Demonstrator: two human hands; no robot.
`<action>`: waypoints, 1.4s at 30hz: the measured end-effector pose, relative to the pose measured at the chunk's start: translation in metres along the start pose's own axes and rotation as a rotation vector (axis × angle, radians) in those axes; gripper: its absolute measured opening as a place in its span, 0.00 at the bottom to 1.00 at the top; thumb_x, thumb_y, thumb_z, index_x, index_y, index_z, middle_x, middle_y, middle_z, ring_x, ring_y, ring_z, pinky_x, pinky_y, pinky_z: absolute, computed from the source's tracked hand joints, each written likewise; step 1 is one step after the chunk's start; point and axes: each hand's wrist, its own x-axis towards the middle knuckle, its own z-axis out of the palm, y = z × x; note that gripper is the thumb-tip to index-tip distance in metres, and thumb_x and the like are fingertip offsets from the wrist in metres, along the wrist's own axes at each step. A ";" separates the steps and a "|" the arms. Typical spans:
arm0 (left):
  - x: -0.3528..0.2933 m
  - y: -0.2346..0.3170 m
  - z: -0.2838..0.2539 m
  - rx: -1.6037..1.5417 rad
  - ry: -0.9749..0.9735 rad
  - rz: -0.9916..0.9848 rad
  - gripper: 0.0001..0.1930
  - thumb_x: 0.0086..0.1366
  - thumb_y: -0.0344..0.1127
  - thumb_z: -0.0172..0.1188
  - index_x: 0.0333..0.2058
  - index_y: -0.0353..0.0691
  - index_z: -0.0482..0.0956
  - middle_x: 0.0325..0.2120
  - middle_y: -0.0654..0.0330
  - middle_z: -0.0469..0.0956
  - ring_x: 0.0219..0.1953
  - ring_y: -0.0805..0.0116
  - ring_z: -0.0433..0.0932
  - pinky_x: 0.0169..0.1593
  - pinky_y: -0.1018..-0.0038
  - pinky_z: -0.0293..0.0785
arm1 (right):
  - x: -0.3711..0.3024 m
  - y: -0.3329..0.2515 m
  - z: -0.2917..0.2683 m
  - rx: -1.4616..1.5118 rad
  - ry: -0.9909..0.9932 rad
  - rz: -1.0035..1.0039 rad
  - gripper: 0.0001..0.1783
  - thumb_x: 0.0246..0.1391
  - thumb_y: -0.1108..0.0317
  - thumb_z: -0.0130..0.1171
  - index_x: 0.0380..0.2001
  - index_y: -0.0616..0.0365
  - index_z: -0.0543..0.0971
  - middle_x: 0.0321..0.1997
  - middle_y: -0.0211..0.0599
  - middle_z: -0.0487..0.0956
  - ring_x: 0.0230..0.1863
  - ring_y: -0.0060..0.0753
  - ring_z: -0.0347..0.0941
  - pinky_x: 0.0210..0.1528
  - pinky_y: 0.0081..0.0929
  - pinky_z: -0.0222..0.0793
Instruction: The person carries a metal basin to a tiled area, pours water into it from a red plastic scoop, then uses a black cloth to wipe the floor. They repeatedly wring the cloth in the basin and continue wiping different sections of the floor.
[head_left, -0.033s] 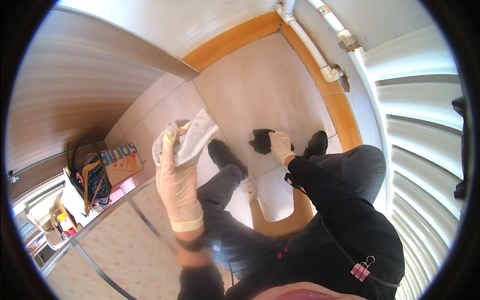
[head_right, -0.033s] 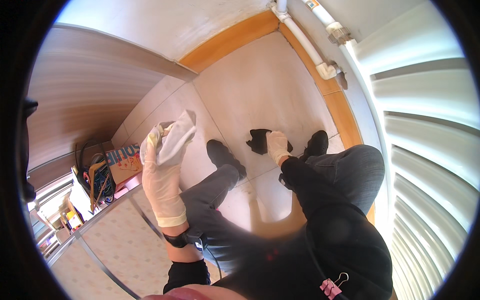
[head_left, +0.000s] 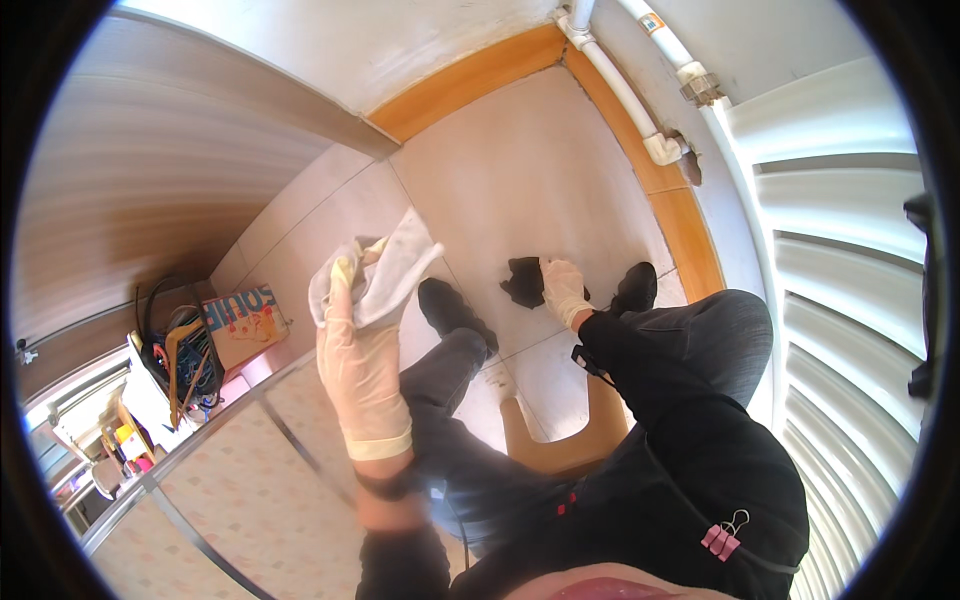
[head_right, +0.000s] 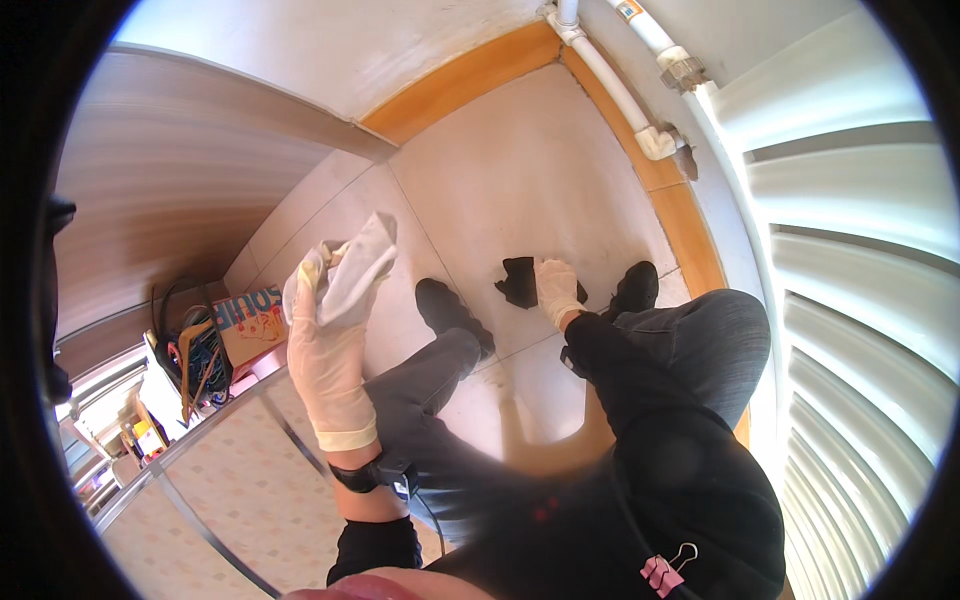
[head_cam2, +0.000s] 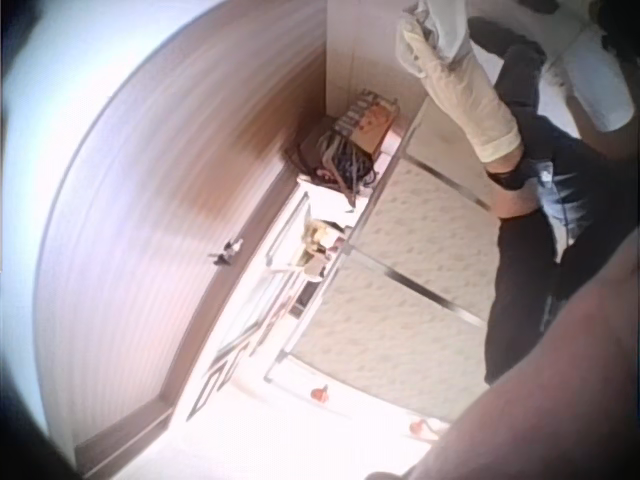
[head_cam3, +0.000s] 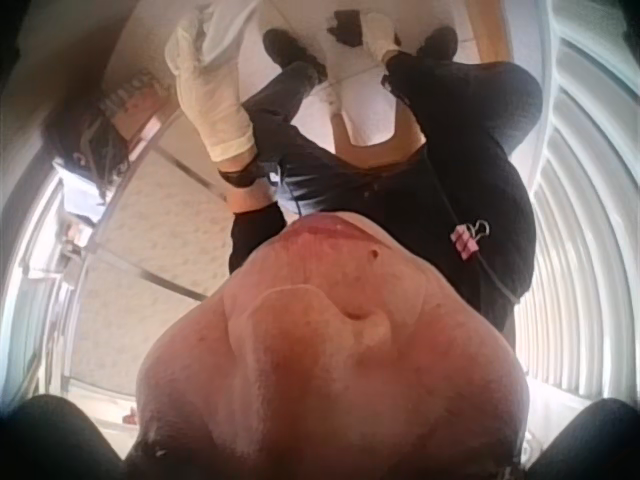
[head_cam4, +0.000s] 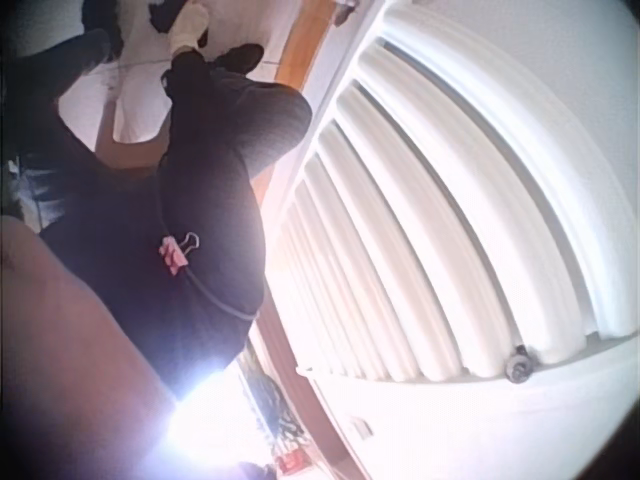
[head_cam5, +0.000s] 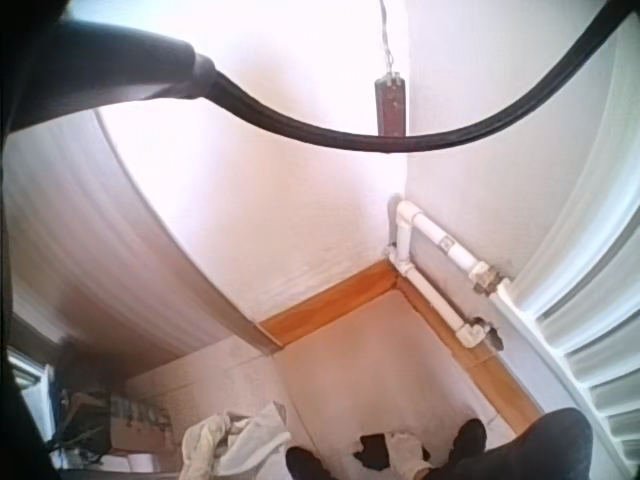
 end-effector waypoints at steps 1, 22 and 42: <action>-0.001 -0.001 0.004 -0.009 -0.072 0.020 0.17 0.71 0.37 0.56 0.50 0.27 0.74 0.47 0.47 0.77 0.52 0.56 0.76 0.57 0.61 0.74 | 0.004 0.000 0.000 -0.016 0.015 -0.048 0.14 0.47 0.66 0.62 0.39 0.52 0.83 0.34 0.42 0.82 0.43 0.45 0.80 0.44 0.39 0.76; -0.008 0.008 -0.023 0.106 -0.058 0.214 0.18 0.70 0.35 0.58 0.52 0.28 0.72 0.52 0.46 0.73 0.59 0.51 0.71 0.61 0.50 0.71 | 0.091 0.069 -0.078 0.708 0.297 0.719 0.24 0.53 0.57 0.60 0.51 0.60 0.78 0.50 0.52 0.80 0.55 0.55 0.74 0.60 0.37 0.66; -0.002 0.006 -0.014 -0.032 0.029 0.014 0.22 0.72 0.39 0.54 0.58 0.29 0.68 0.52 0.49 0.74 0.56 0.56 0.75 0.62 0.59 0.70 | 0.145 0.070 -0.070 0.236 0.382 0.302 0.14 0.57 0.59 0.58 0.42 0.51 0.84 0.49 0.41 0.82 0.52 0.51 0.77 0.53 0.44 0.74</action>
